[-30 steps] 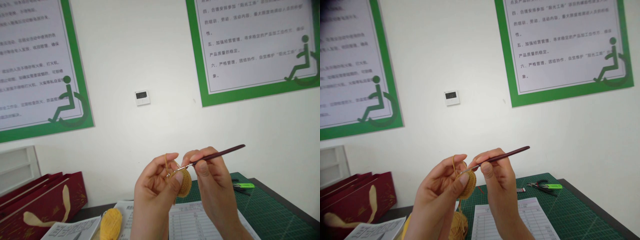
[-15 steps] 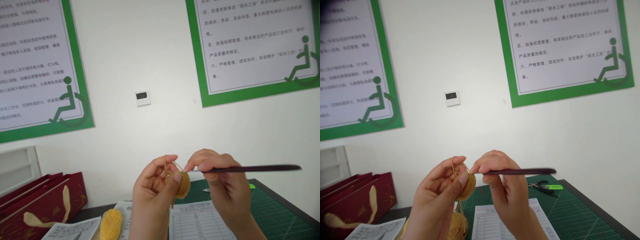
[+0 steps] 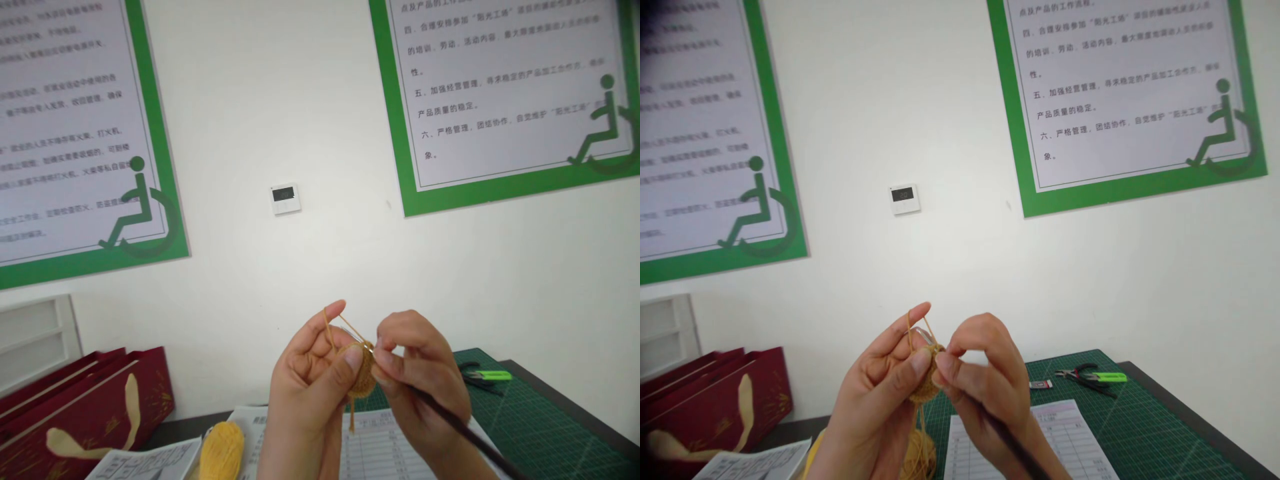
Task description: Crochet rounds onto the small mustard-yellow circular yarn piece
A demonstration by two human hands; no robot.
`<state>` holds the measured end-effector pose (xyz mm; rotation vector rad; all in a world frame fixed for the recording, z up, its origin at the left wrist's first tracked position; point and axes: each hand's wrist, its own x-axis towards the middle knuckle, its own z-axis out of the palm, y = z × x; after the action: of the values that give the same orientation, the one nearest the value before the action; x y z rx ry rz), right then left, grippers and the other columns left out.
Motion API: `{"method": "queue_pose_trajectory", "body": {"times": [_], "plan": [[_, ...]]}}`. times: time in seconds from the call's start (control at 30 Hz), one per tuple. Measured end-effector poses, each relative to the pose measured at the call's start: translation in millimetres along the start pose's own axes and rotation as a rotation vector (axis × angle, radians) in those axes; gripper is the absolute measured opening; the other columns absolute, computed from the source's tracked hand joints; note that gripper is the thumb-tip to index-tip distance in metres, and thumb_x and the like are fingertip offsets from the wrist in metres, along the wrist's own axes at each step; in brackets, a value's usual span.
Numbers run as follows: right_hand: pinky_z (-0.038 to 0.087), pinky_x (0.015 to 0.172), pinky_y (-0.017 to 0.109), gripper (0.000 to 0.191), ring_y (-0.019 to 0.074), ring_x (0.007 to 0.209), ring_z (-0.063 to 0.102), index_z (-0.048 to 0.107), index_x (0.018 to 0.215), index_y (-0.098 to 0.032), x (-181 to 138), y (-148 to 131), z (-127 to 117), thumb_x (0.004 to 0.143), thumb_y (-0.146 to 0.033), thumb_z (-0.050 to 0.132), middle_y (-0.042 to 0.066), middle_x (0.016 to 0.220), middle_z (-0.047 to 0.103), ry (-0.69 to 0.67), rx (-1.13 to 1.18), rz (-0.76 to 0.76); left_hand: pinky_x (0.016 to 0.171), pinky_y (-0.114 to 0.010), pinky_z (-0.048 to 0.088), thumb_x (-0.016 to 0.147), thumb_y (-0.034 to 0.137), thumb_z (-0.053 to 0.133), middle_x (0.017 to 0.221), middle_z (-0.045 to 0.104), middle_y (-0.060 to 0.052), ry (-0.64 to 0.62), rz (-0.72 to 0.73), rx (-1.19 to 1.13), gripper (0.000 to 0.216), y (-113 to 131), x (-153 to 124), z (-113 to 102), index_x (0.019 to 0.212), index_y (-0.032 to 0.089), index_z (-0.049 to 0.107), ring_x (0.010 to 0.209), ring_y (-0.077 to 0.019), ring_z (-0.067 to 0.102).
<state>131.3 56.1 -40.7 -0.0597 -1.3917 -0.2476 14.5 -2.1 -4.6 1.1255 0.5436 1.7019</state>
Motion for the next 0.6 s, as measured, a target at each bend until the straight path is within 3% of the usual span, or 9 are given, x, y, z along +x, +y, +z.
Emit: {"method": "queue_pose_trajectory", "body": {"times": [0.1,0.2,0.3,0.4,0.5,0.6], "plan": [[0.054,0.059,0.036,0.031,0.0188,0.068,0.061,0.065,0.099,-0.028,-2,-4,3,0.081,-0.002,0.064,0.001,0.08,0.067,0.049,-0.271,-0.138,0.062,-0.021,0.053,0.075,0.015,0.084,0.078,0.068,-0.001,0.035,0.2,0.199,0.047,-6,-3,4,0.12,0.022,0.073,0.067,-0.0122,0.064],[0.053,0.06,0.034,0.026,0.0192,0.069,0.062,0.062,0.102,-0.023,-2,-12,2,0.085,-0.004,0.058,0.003,0.078,0.065,0.062,-0.278,0.029,0.066,-0.021,0.053,0.082,0.014,0.077,0.082,0.069,0.0,0.093,0.375,0.391,0.045,-10,-7,9,0.124,0.028,0.07,0.068,-0.0116,0.061],[0.05,0.062,0.032,0.02,0.0167,0.069,0.059,0.062,0.102,-0.022,0,-19,-3,0.089,-0.007,0.057,0.003,0.08,0.064,0.072,-0.142,0.15,0.061,-0.024,0.051,0.083,0.013,0.075,0.079,0.067,0.0,0.038,0.35,0.333,0.044,-8,-9,11,0.124,0.026,0.068,0.065,-0.0132,0.06],[0.043,0.058,0.027,0.011,0.0133,0.063,0.053,0.062,0.092,-0.022,7,-19,-6,0.099,-0.022,0.054,0.0,0.073,0.059,0.154,0.104,0.522,0.054,-0.021,0.047,0.08,0.012,0.078,0.077,0.065,0.0,0.008,0.267,0.213,0.046,-1,-7,8,0.124,0.024,0.069,0.062,-0.011,0.056],[0.038,0.055,0.025,0.033,0.0111,0.056,0.042,0.055,0.074,-0.02,16,-17,-2,0.098,-0.043,0.057,-0.004,0.062,0.047,0.142,0.573,0.974,0.051,-0.017,0.042,0.076,0.013,0.081,0.076,0.066,0.0,0.006,0.206,0.143,0.044,2,-4,5,0.118,0.023,0.072,0.061,-0.0092,0.055],[0.039,0.057,0.024,0.041,0.0107,0.058,0.041,0.048,0.069,-0.02,20,-16,8,0.091,-0.05,0.066,-0.004,0.064,0.047,0.08,0.893,1.164,0.053,-0.018,0.043,0.075,0.012,0.083,0.075,0.067,-0.001,-0.004,0.183,0.102,0.041,1,-3,5,0.114,0.023,0.075,0.062,-0.0104,0.057]]}}
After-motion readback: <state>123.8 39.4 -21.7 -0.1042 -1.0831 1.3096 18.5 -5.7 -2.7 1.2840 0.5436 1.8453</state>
